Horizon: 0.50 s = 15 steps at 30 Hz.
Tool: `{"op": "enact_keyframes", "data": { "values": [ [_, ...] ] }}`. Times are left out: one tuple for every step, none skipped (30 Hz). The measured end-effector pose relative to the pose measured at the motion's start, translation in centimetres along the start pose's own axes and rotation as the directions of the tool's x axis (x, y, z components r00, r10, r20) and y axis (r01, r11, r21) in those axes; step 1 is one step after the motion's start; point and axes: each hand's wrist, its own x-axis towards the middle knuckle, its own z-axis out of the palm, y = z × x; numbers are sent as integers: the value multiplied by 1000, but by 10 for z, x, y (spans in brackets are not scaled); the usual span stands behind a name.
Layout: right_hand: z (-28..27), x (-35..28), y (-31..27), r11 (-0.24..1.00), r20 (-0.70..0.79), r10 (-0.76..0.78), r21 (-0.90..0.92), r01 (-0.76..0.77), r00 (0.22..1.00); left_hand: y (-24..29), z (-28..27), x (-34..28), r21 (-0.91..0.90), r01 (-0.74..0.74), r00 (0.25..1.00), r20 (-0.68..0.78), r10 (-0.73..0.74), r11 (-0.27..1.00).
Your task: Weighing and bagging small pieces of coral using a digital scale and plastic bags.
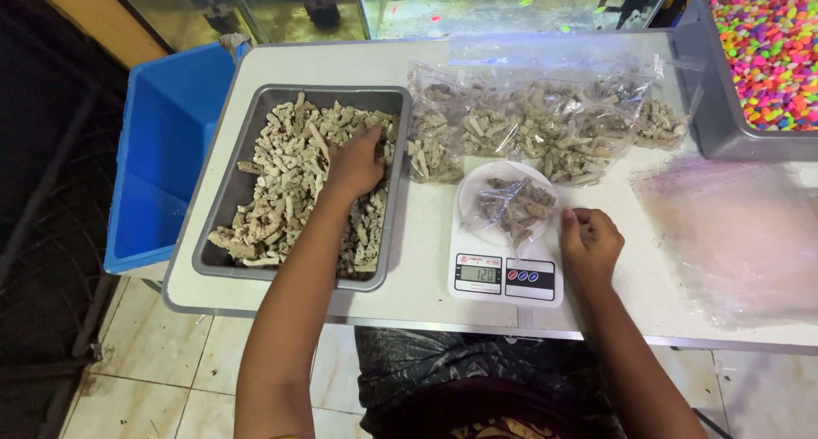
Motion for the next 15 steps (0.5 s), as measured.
{"op": "enact_keyframes", "data": {
  "values": [
    [1, -1, 1, 1000, 3, 1, -1, -1, 1000, 7, -5, -2, -2, 2, 1000, 2, -2, 1000],
    [1, -1, 2, 1000, 7, -4, 3, 4, 1000, 13, -10, -4, 38, 0, 1000, 31, -1, 999],
    [2, 1, 3, 1000, 9, -12, 7, 11, 1000, 20, -16, -5, 76, -4, 998, 57, 0, 997],
    [1, 1, 2, 1000, 10, -15, 6, 15, 1000, 9, -3, 6, 73, -3, 998, 55, -1, 997],
    [0, 1, 1, 1000, 11, -10, 5, 10, 1000, -2, 9, 18, 147, -14, 999, 34, 9, 989],
    [-2, 1, 0, 1000, 13, -5, 3, 5, 1000, -13, 21, 30, 221, -22, 1000, 14, 20, 975],
    [-1, 1, 0, 1000, 12, -5, 2, 5, 1000, -16, 24, 32, 221, -24, 1000, 14, 21, 975],
    [0, 2, 0, 1000, 9, -9, 12, 9, 1000, -19, 27, 33, 219, -19, 1000, -3, 20, 976],
    [0, 1, -1, 1000, 7, -10, 21, 10, 1000, -23, 30, 34, 217, -13, 1000, -18, 18, 976],
    [0, 0, -1, 1000, 8, -7, 20, 6, 1000, -18, 28, 31, 217, -14, 1000, -14, 18, 976],
    [0, 0, -1, 1000, 6, -11, 7, 11, 1000, -13, 26, 29, 211, -11, 998, -60, 24, 977],
    [0, 0, -2, 1000, 3, -16, -6, 16, 1000, -8, 24, 27, 204, -7, 994, -106, 29, 979],
    [0, 0, 0, 1000, 4, -17, -6, 17, 1000, -10, 24, 28, 203, -6, 994, -107, 28, 979],
    [0, 0, 1, 1000, 0, -16, -6, 16, 1000, -11, 23, 29, 171, -9, 992, -119, 30, 985],
    [2, 0, 1, 1000, -4, -14, -5, 14, 1000, -13, 23, 29, 140, -12, 991, -130, 31, 990]
  ]
}}
